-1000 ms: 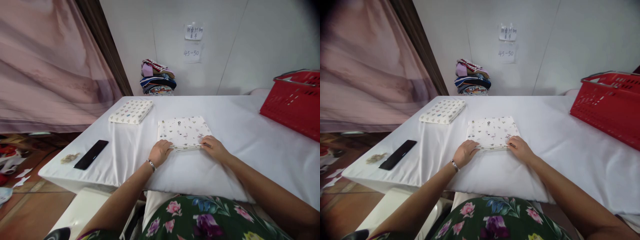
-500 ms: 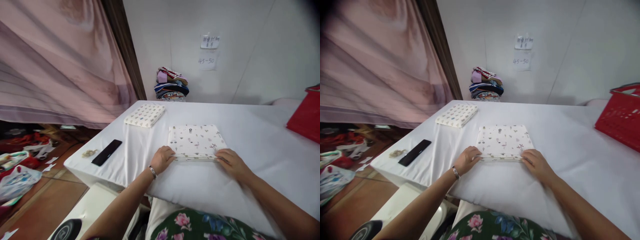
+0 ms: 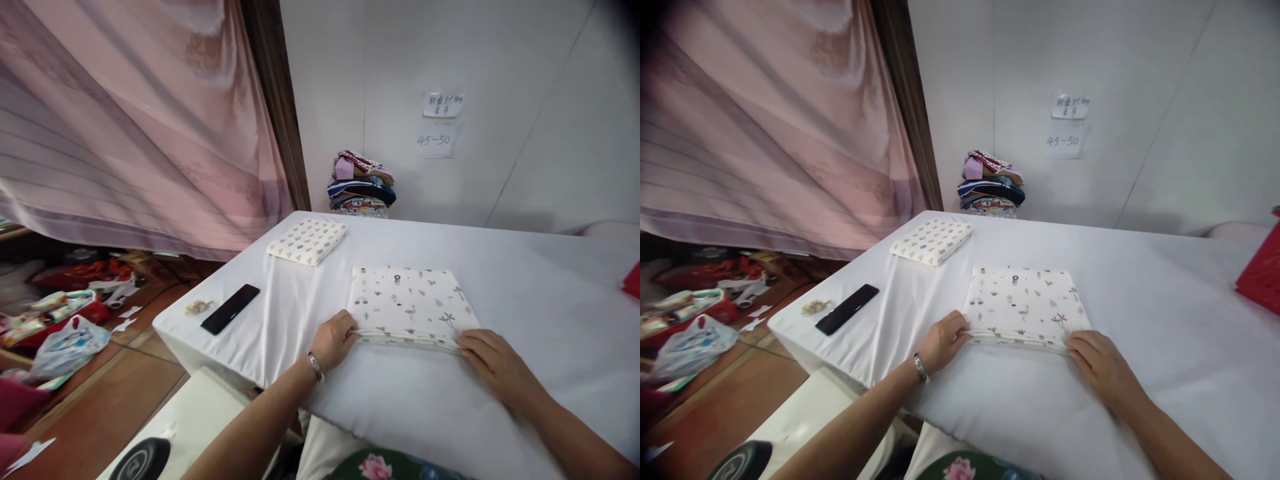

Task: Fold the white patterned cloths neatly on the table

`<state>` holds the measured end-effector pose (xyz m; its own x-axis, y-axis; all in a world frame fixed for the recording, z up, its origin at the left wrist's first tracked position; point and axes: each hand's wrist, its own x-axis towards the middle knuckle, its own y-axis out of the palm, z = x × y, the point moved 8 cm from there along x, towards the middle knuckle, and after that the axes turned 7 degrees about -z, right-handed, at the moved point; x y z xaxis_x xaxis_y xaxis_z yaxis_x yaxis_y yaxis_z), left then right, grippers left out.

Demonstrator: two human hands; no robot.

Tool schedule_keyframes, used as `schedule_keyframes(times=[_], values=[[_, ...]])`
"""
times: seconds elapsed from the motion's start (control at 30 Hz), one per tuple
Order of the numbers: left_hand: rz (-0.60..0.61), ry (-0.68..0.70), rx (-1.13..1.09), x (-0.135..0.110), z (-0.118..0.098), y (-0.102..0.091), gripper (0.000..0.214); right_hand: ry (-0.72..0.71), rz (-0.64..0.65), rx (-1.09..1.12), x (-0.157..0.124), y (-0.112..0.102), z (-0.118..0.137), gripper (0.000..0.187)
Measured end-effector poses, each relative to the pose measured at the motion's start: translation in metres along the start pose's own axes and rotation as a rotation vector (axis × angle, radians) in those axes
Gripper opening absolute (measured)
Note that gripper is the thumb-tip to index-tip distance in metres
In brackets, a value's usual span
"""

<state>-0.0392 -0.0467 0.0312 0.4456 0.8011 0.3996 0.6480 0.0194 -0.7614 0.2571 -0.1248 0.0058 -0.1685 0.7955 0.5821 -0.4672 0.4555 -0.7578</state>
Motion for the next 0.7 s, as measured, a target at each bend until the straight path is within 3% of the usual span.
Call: schedule_keyframes(times=[0.07,0.23,0.33,0.43,0.57,0.7], values=[[-0.013,0.008,-0.006,0.004,-0.003,-0.004,0.002,0.006,-0.001,-0.002,0.0,0.001,0.0,0.017],[-0.114,0.139,-0.015,0.03,-0.028,-0.001,0.025,0.014,-0.012,-0.027,0.004,0.002,0.002,0.019],[0.014,0.265,0.091,0.034,-0.04,0.029,0.048,0.001,0.01,-0.025,0.002,-0.001,0.007,0.02],[0.157,0.315,0.221,0.026,-0.039,0.055,0.062,0.024,0.077,0.004,-0.001,-0.004,0.009,0.024],[0.221,0.287,0.259,0.026,-0.037,0.057,0.064,0.107,0.083,0.051,0.012,-0.013,0.013,0.025],[0.265,0.162,0.263,0.048,-0.039,0.05,0.064,0.107,-0.029,0.055,0.058,-0.02,0.024,0.03]])
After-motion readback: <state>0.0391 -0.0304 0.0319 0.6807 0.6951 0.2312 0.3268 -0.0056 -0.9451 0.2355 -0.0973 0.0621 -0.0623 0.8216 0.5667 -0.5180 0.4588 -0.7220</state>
